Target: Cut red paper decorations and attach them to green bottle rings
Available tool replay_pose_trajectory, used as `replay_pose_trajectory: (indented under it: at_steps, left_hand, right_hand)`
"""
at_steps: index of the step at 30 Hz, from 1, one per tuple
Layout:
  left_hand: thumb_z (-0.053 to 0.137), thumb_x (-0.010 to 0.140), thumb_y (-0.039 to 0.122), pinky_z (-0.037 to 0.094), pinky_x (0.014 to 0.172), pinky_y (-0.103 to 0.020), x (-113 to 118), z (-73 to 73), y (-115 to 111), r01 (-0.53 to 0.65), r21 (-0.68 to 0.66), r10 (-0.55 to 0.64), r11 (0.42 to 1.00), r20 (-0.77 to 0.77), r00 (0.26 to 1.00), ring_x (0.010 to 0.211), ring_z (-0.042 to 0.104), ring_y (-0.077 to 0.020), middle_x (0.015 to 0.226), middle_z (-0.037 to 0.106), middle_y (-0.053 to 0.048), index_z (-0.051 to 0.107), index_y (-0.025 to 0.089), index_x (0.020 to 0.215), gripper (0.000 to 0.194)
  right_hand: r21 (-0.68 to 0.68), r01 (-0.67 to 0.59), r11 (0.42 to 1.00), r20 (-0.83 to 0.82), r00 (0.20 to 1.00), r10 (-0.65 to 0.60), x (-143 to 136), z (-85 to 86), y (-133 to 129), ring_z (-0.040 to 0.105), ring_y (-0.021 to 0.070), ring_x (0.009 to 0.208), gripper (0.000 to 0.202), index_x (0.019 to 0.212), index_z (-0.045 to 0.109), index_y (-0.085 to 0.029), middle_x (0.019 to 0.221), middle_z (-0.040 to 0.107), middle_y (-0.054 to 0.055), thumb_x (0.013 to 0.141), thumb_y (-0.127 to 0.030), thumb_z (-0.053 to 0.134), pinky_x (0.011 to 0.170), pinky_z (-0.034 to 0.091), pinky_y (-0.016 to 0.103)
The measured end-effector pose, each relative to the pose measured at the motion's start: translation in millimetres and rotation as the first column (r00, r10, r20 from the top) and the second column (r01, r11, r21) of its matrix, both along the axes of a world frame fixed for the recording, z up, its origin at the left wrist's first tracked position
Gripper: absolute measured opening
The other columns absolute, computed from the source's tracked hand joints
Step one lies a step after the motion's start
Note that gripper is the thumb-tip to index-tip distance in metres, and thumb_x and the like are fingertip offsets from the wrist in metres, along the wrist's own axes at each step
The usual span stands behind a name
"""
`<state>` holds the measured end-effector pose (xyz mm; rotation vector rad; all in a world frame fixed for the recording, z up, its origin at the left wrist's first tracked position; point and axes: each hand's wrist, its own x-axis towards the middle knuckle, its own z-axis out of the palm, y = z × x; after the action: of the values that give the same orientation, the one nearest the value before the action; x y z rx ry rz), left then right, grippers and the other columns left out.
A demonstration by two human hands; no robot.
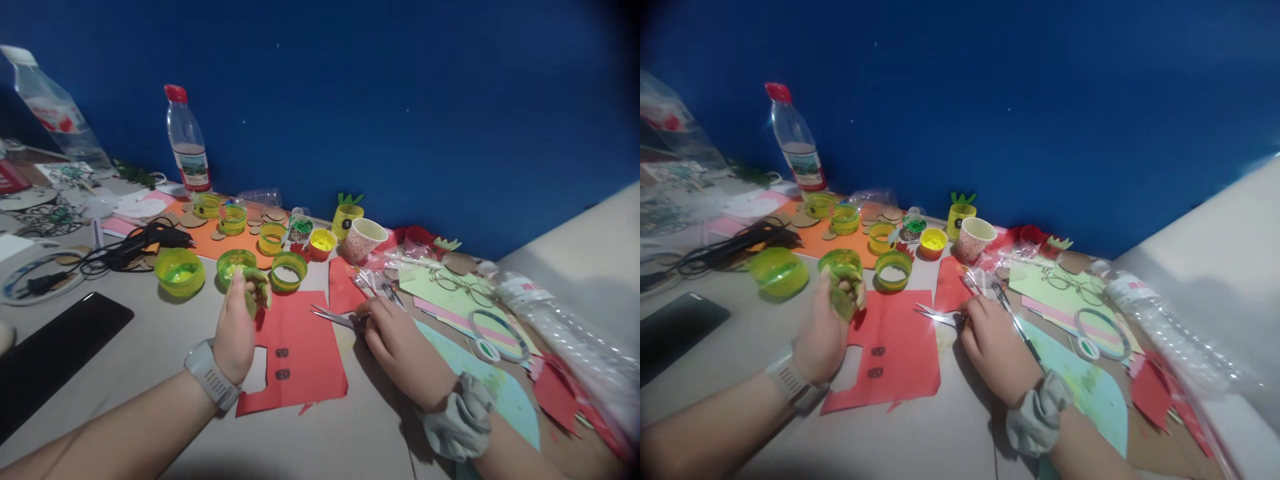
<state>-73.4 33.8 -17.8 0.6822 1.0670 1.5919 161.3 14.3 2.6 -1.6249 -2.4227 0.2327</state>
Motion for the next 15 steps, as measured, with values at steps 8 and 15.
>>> replay_pose_trajectory:
  at_steps: [8, 15]
  left_hand:
    - [0.044, 0.090, 0.051, 0.040, 0.054, -0.021, 1, 0.4, -2, 0.042, -0.027, -0.043, 0.999, -0.050, 0.998, 0.052, 0.047, -0.0106, 0.059, 0.051, 0.004, 0.052, 0.020, 0.069, 0.038]
    - [0.043, 0.088, 0.054, 0.042, 0.055, -0.022, -2, -3.8, 2, 0.018, -0.050, -0.024, 0.999, -0.124, 0.992, 0.055, 0.050, -0.0120, 0.062, 0.054, 0.002, 0.050, 0.021, 0.071, 0.039]
  right_hand:
    - [-0.114, 0.008, 0.993, 0.307, 0.951, 0.028, 13, 25.0, 4, 0.057, 0.0274, 0.083, 0.017, 0.089, 0.062, -0.020, 0.088, 0.062, 0.008, 0.078, -0.010, 0.053, 0.067, 0.043, 0.036]
    - [-0.175, -0.013, 0.985, 0.456, 0.885, 0.093, 4, 31.2, 5, 0.062, 0.0297, 0.079, 0.012, 0.084, 0.063, -0.020, 0.088, 0.066, 0.011, 0.075, -0.016, 0.057, 0.065, 0.042, 0.037]
